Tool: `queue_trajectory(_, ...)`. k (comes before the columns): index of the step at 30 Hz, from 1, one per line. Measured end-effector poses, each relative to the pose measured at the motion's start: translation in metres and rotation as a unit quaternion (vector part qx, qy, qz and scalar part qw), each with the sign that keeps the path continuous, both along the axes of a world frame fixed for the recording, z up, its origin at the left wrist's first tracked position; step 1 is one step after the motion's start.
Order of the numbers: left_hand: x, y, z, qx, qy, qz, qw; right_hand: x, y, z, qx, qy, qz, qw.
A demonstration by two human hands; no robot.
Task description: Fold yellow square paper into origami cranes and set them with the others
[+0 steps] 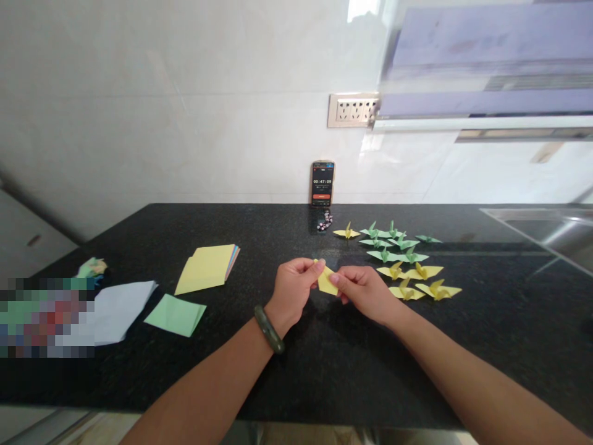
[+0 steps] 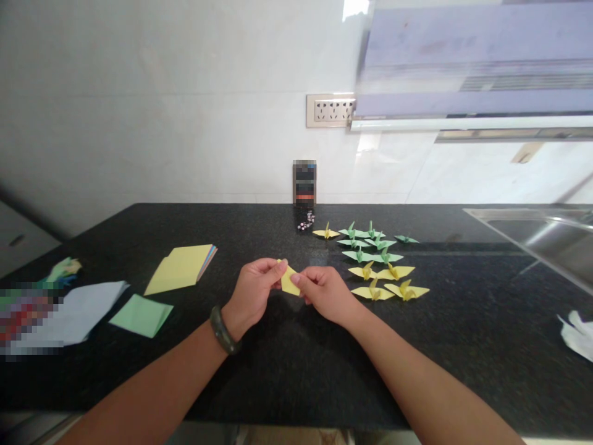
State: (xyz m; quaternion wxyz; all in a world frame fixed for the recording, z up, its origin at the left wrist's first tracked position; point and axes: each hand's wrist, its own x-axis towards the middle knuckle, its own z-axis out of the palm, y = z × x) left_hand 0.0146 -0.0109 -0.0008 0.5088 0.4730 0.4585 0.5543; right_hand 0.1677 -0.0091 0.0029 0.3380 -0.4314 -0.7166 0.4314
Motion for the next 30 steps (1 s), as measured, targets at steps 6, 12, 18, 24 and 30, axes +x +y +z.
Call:
queue_trajectory(6, -0.0008, 0.0009, 0.0005, -0.026, 0.013, -0.059, 0.998, 0.002, 0.0021, -0.002, -0.011, 0.034, -0.021, 0.999)
queue_trajectory(12, 0.0003, -0.0044, 0.0029, -0.107, -0.007, -0.149, 0.983, 0.0016, 0.0046, -0.0032, -0.03, 0.09, -0.104, 0.99)
queue_trajectory(18, 0.0029, -0.0084, 0.0038, -0.084, 0.034, -0.206, 0.974, 0.004, 0.0061, -0.0049, 0.072, 0.034, -0.084, 0.993)
queue_trajectory(24, 0.0039, -0.0042, 0.0012, -0.065, -0.056, -0.105, 0.991, 0.0005, 0.0044, -0.0035, 0.004, 0.143, -0.074, 0.987)
queue_trajectory(30, 0.0049, -0.0037, -0.0012, -0.055, -0.08, -0.083, 0.992, -0.0006, 0.0042, -0.005, -0.036, 0.168, -0.097, 0.98)
